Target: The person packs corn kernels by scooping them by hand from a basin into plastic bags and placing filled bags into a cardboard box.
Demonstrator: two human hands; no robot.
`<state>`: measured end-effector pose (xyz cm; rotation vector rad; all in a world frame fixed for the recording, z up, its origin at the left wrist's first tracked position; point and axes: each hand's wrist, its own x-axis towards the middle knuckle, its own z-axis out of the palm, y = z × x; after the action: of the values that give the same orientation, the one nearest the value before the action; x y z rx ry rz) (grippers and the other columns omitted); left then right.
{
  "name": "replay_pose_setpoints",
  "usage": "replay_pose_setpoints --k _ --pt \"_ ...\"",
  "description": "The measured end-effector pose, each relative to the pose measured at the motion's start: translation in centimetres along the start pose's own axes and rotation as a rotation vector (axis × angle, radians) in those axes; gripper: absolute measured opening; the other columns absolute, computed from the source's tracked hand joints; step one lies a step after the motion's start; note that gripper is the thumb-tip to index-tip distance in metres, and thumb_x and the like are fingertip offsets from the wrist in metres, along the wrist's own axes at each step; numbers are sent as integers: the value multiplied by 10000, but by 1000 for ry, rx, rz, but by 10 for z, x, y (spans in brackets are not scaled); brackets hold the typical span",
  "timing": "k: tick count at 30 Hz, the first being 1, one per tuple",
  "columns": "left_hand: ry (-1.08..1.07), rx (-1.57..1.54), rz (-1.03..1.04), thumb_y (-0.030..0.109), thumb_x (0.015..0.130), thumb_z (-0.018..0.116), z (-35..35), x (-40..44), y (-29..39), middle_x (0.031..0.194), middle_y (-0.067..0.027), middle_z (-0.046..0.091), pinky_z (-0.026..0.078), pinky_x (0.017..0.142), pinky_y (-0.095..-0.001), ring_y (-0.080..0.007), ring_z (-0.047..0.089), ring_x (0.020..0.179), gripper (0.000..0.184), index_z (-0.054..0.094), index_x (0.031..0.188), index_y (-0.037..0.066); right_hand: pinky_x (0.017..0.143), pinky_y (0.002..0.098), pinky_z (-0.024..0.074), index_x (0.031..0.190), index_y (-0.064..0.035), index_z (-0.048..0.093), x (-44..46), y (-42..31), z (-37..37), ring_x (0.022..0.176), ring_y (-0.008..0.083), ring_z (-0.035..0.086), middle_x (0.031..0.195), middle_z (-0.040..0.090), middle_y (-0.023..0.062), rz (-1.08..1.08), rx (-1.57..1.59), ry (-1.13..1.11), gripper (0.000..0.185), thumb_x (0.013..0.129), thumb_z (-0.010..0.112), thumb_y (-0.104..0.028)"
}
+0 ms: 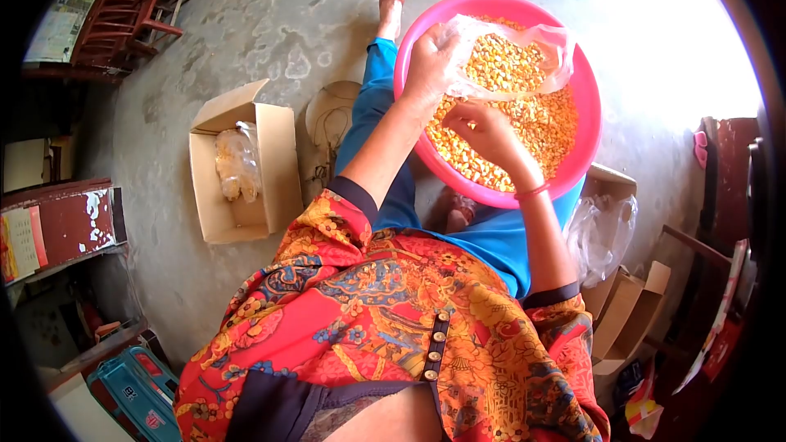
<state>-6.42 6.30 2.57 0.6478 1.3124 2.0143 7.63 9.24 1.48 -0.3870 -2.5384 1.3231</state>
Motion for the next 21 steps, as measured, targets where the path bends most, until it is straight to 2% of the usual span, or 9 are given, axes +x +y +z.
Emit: replay_pose_setpoints --k 1,2,5,7,12,16,19,20,21 --pt "-6 5 -11 111 843 571 1 -4 4 857 -12 597 460 659 -229 -81 559 754 203 590 1005 -9 764 400 460 870 -81 642 -2 5 9 819 317 578 845 625 129 4 -129 -2 127 785 556 -122" --pt "-4 9 -11 111 843 571 -1 -5 3 857 -12 597 460 659 -229 -81 559 754 203 590 1005 -9 793 400 442 883 -100 642 -5 9 17 883 303 553 847 596 122 -131 -296 72 137 779 554 -118" --pt "-18 4 -67 104 855 579 -10 -10 3 909 -13 610 455 688 -201 -66 565 797 222 595 1054 7 789 402 435 853 -101 636 -13 14 30 899 295 538 830 561 118 -133 -474 34 115 771 563 -137" --pt "-40 -15 -67 115 853 589 -19 -9 -1 931 -15 614 456 693 -197 -67 568 815 229 598 1057 12 751 395 442 798 -94 615 -19 18 30 869 280 546 806 542 105 -79 -508 -117 88 775 565 -162" --pt "-90 -104 -57 146 840 622 -25 -17 -11 937 5 615 460 701 -202 -61 567 813 248 607 1062 34 680 409 465 738 -80 585 -33 31 12 782 286 571 776 555 109 -126 -437 -153 124 794 552 -185" --pt "-40 -253 -184 162 836 629 -35 -20 -19 939 6 616 464 712 -214 -71 569 818 238 617 1050 58 583 417 470 740 -41 574 -37 38 10 677 335 574 713 566 135 24 -425 -99 176 826 537 -190" --pt "-30 -279 -210 166 834 630 -39 -17 -21 949 -1 617 468 731 -220 -80 574 839 232 619 1042 65 454 321 410 764 -46 567 -32 41 16 481 168 497 582 488 45 180 201 136 212 873 543 -227" --pt "-35 -301 -212 168 833 632 -38 -18 -19 952 -3 617 469 733 -217 -80 575 844 230 619 1040 68 454 321 410 764 -46 567 -31 37 11 481 168 497 582 488 45 180 203 135 212 873 543 -227" --pt "-33 -301 -214 168 833 632 -37 -20 -17 952 -3 617 469 733 -217 -80 575 844 230 619 1040 68 410 268 341 795 -53 559 -32 32 3 452 104 415 575 441 3 429 721 82 215 891 526 -242"
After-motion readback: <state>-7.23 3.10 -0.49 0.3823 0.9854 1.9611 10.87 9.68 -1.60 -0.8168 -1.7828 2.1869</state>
